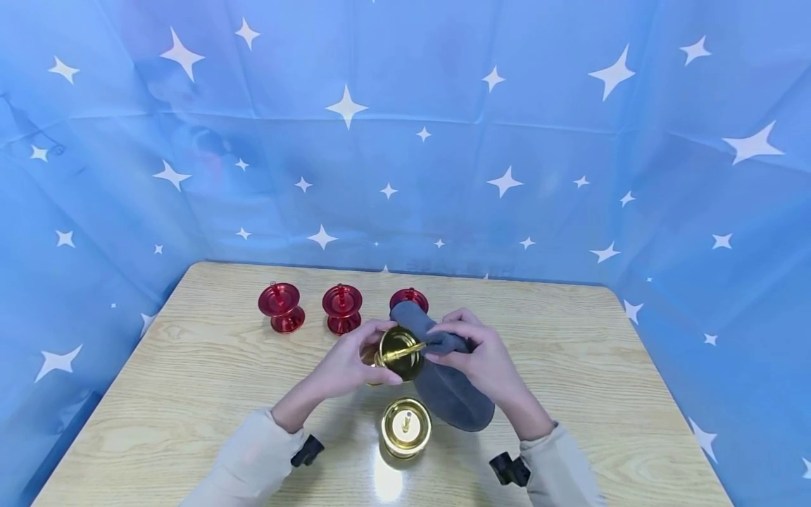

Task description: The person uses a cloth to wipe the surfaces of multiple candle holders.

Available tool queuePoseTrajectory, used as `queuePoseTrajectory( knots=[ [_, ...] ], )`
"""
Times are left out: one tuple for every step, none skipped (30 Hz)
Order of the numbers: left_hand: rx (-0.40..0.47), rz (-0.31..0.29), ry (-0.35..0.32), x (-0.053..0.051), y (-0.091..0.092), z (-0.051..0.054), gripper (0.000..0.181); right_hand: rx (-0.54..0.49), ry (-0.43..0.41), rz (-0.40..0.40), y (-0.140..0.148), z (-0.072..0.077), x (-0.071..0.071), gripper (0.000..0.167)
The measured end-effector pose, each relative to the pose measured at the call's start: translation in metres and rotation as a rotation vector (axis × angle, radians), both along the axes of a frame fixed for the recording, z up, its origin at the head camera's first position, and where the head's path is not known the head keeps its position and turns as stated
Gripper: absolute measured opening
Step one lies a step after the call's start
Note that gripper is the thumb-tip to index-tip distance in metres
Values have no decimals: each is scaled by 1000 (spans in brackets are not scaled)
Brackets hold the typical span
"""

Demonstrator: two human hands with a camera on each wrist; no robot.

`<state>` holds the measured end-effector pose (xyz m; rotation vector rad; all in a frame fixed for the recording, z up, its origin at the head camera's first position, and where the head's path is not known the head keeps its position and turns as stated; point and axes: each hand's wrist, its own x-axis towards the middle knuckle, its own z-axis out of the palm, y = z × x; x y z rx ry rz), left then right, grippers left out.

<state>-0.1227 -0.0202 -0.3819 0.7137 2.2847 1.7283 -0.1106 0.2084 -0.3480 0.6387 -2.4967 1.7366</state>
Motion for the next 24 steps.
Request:
queuePoseTrajectory(
  knots=[
    [41,-14,-23,-1,-1,0,70,-5,-4,-11,1,3,0,23],
    [77,-25,-48,-1,-2,1,69,-10,-3,-22,3,5,0,24],
    [114,-39,-69,-2,-3,2,68,-20,0,-35,3,7,-1,25],
    [150,-53,-92,-2,-4,3,68,-22,12,-45,4,8,-1,26],
    [179,-68,-110,-3,-5,5,68,-20,21,-51,3,9,-1,27],
    [198,-83,-124,-3,-5,7,68,-16,32,-49,2,8,-1,28],
    [207,-95,-135,-4,-5,9,68,-10,47,-38,1,8,-1,29],
    [209,-105,-143,-4,-4,10,69,-5,60,-20,-1,7,-1,30],
    [208,-118,-149,-4,-4,12,70,4,73,-1,-3,5,-1,31],
    [200,-124,-151,-3,-3,14,70,23,88,18,-4,3,-1,32],
    [192,-131,-151,-3,-2,15,70,36,97,37,-6,1,-1,32],
    [185,-135,-151,-3,-2,16,69,51,106,54,-7,-1,-1,33],
    [178,-136,-149,-3,-1,16,68,65,112,68,-8,-3,-1,33],
    [168,-136,-142,-2,-1,16,67,79,111,76,-8,-5,-1,33],
    [152,-131,-132,-2,0,16,65,93,111,81,-9,-7,-1,33],
    [141,-130,-122,-1,0,16,63,110,114,85,-9,-8,-1,33],
    [134,-132,-117,-1,0,15,61,120,115,90,-10,-9,-2,33],
    [129,-138,-107,-1,1,15,58,132,117,94,-10,-10,-2,33],
    [124,-146,-100,-1,1,14,57,142,120,97,-10,-11,-2,32],
    [118,-156,-92,-2,1,13,55,150,126,102,-11,-12,-2,31],
    [111,-165,-83,-2,1,13,54,154,132,106,-11,-12,-2,30],
    [110,-178,-75,-2,1,12,53,160,139,107,-11,-13,-2,30],
    [108,-189,-69,-2,0,12,53,159,141,109,-12,-13,-2,29],
    [106,-201,-62,-2,0,12,52,155,139,113,-12,-13,-2,28]
  ],
)
